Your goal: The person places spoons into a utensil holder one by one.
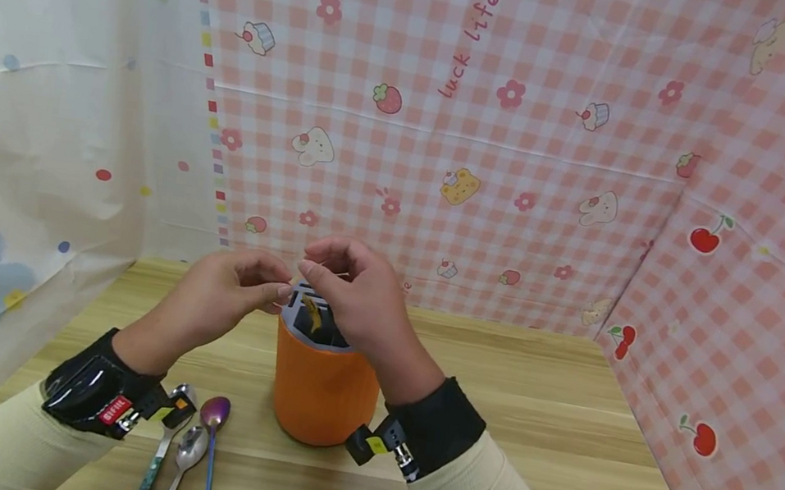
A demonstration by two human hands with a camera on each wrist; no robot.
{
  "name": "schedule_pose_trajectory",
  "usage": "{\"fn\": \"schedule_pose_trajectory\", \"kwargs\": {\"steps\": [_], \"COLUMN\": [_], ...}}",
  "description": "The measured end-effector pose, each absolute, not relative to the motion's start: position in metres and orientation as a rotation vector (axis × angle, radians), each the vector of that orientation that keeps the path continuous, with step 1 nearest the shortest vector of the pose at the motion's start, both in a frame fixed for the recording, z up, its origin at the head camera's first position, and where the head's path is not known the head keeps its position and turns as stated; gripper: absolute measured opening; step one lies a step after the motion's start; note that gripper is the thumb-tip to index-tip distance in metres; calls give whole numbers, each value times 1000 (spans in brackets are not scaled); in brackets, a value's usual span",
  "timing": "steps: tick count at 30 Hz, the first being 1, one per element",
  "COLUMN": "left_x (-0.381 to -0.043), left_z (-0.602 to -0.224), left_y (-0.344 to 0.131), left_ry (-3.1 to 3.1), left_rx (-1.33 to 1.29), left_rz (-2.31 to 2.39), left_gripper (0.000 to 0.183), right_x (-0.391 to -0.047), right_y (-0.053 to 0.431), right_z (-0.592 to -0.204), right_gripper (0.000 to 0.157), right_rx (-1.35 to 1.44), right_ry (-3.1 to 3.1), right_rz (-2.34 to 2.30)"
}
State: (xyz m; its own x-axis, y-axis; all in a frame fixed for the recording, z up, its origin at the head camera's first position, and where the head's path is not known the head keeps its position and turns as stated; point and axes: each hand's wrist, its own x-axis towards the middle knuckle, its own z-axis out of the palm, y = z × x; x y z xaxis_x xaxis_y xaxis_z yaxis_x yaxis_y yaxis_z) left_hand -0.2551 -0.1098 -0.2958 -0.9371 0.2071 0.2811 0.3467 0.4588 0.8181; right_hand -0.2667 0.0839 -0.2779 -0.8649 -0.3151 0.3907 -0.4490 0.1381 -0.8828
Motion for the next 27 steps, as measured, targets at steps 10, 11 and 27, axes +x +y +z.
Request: {"fn": "schedule_pose_trajectory", "kwargs": {"steps": [10, 11, 27], "left_x": [-250, -249, -223], "left_z": [-300, -301, -304], "left_y": [-120, -122, -136], "left_ry": [-2573, -2578, -2619], "left_rx": [-493, -487, -459], "left_rz": [-1451, -1445, -1409], "left_gripper": [9, 10, 12], "right_x": [-260, -259, -236], "right_y": [77, 77, 59], "right_z": [-282, -282, -282], "right_gripper": [12, 13, 11], "right_rx": [794, 802, 1028], "right_ry": [-2357, -2362, -2323], "right_rz": [1776, 1755, 1769]}}
